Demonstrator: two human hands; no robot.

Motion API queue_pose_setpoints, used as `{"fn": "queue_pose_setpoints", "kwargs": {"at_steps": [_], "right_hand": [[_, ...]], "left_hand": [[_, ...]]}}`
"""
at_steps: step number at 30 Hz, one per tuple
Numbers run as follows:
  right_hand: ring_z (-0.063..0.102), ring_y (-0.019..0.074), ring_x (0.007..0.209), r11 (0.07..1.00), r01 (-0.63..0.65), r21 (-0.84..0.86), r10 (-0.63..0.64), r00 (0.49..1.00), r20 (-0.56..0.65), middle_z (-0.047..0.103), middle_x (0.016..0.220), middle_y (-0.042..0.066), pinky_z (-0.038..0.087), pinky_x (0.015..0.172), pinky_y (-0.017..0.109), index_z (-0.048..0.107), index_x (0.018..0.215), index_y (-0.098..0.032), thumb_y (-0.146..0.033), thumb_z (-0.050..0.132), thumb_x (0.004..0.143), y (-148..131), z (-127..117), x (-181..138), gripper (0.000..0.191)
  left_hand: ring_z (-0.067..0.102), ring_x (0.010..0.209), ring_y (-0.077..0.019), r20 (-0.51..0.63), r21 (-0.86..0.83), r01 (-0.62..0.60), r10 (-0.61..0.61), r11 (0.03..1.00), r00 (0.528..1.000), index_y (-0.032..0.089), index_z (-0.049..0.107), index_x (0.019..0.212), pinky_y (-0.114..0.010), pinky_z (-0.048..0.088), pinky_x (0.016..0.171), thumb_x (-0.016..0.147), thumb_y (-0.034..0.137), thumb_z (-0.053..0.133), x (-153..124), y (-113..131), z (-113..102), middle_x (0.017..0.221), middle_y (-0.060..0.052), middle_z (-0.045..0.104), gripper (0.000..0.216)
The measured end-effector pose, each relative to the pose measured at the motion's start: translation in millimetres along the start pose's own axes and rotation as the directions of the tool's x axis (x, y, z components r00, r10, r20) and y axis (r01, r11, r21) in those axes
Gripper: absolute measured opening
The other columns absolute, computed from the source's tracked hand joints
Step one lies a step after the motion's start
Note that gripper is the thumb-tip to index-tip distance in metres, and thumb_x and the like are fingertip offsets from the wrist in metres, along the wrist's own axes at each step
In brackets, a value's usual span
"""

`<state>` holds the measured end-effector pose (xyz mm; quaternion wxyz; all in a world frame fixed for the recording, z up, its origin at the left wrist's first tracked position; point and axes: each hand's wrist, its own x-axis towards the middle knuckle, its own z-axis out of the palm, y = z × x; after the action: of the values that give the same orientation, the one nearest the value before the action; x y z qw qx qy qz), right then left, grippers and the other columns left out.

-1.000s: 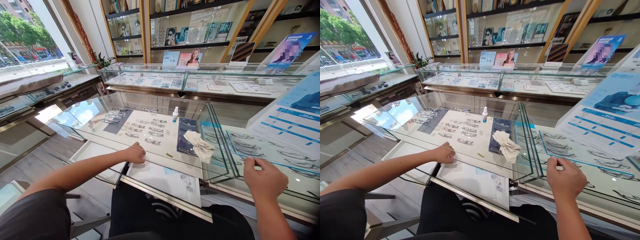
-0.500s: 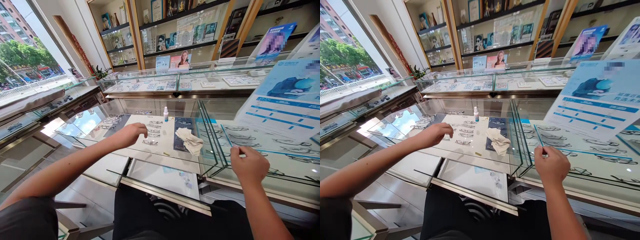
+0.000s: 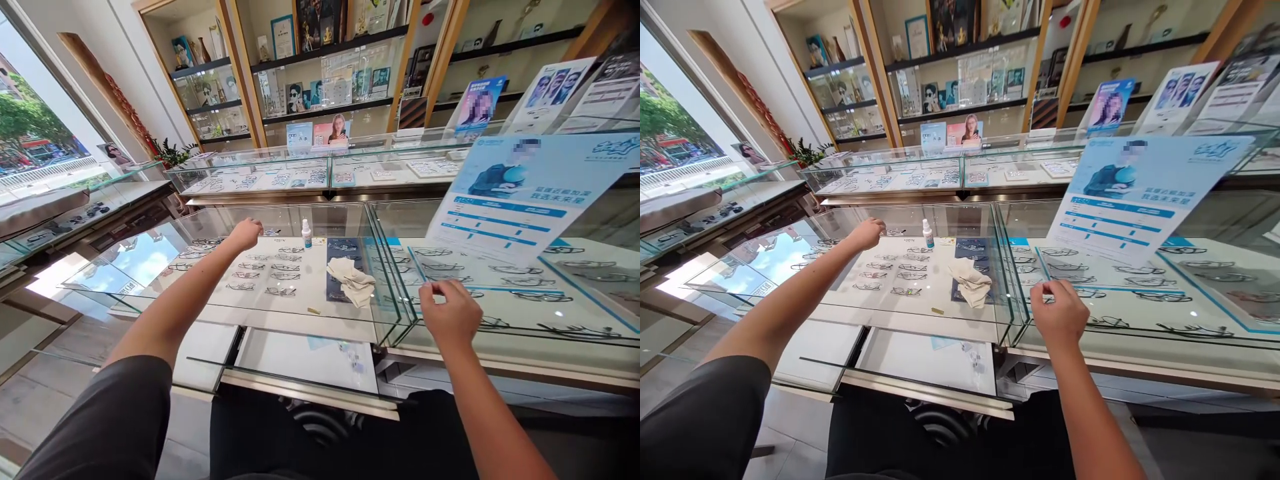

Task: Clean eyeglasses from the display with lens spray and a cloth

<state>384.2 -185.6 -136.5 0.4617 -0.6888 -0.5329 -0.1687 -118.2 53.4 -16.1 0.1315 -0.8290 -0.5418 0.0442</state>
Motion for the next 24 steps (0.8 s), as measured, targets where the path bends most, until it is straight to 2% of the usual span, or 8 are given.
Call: {"fn": "queue_pose_setpoints", "kwargs": {"at_steps": [4,7,11,15,18,24], "right_hand": [[0.058,0.0183,0.072,0.999,0.047,0.009,-0.047,0.998,-0.039,0.071,0.079,0.006,0.034,0.063,0.029,0.065,0.073,-0.02,-0.035,0.058,0.096,1,3,-1,0.028],[0.057,0.0178,0.07,0.999,0.047,0.008,-0.047,0.998,-0.039,0.071,0.078,0.005,0.033,0.061,0.029,0.064,0.073,-0.02,-0.035,0.057,0.096,2,5,-2,0.029],[0.057,0.018,0.069,0.999,0.033,0.006,-0.033,0.999,-0.032,0.072,0.08,0.005,0.033,0.061,0.03,0.065,0.073,-0.021,-0.036,0.057,0.097,2,6,-2,0.029],[0.061,0.02,0.072,0.999,0.038,0.033,-0.037,0.999,-0.016,0.074,0.082,0.005,0.036,0.064,0.031,0.067,0.075,-0.021,-0.036,0.057,0.097,4,6,-1,0.028],[0.067,0.0229,0.079,0.997,0.037,0.06,-0.035,0.999,-0.03,0.076,0.085,0.006,0.042,0.068,0.032,0.071,0.082,-0.021,-0.035,0.059,0.096,6,7,0,0.023],[0.072,0.0283,0.094,0.991,0.048,0.129,-0.038,0.997,-0.074,0.079,0.098,0.009,0.051,0.084,0.038,0.078,0.104,-0.02,-0.031,0.06,0.093,12,9,2,0.023]], "left_hand": [[0.049,0.15,-0.0409,0.06,0.04,0.009,-0.011,0.999,0.998,0.019,0.084,0.127,-0.056,0.042,0.12,0.086,0.014,0.057,15,-1,22,0.164,-0.014,0.064,0.05],[0.047,0.15,-0.0411,0.097,0.053,0.026,-0.031,0.998,0.995,0.017,0.082,0.131,-0.057,0.039,0.12,0.089,0.018,0.053,24,-3,31,0.166,-0.016,0.062,0.051],[0.05,0.144,-0.0428,0.118,0.044,0.047,-0.052,0.998,0.992,0.018,0.08,0.136,-0.06,0.038,0.118,0.089,0.027,0.054,30,-7,37,0.156,-0.02,0.068,0.054],[0.051,0.141,-0.0437,0.104,0.022,0.062,-0.064,0.998,0.993,0.017,0.08,0.133,-0.061,0.035,0.118,0.089,0.034,0.057,29,-6,37,0.147,-0.024,0.072,0.053],[0.052,0.141,-0.0442,0.083,0.01,0.063,-0.064,0.998,0.994,0.016,0.082,0.128,-0.06,0.035,0.117,0.089,0.033,0.057,22,-2,33,0.144,-0.025,0.073,0.049],[0.053,0.144,-0.0438,0.034,-0.013,0.027,-0.027,1.0,0.999,0.019,0.085,0.12,-0.058,0.036,0.117,0.093,0.032,0.056,-14,6,15,0.147,-0.019,0.074,0.041]]}}
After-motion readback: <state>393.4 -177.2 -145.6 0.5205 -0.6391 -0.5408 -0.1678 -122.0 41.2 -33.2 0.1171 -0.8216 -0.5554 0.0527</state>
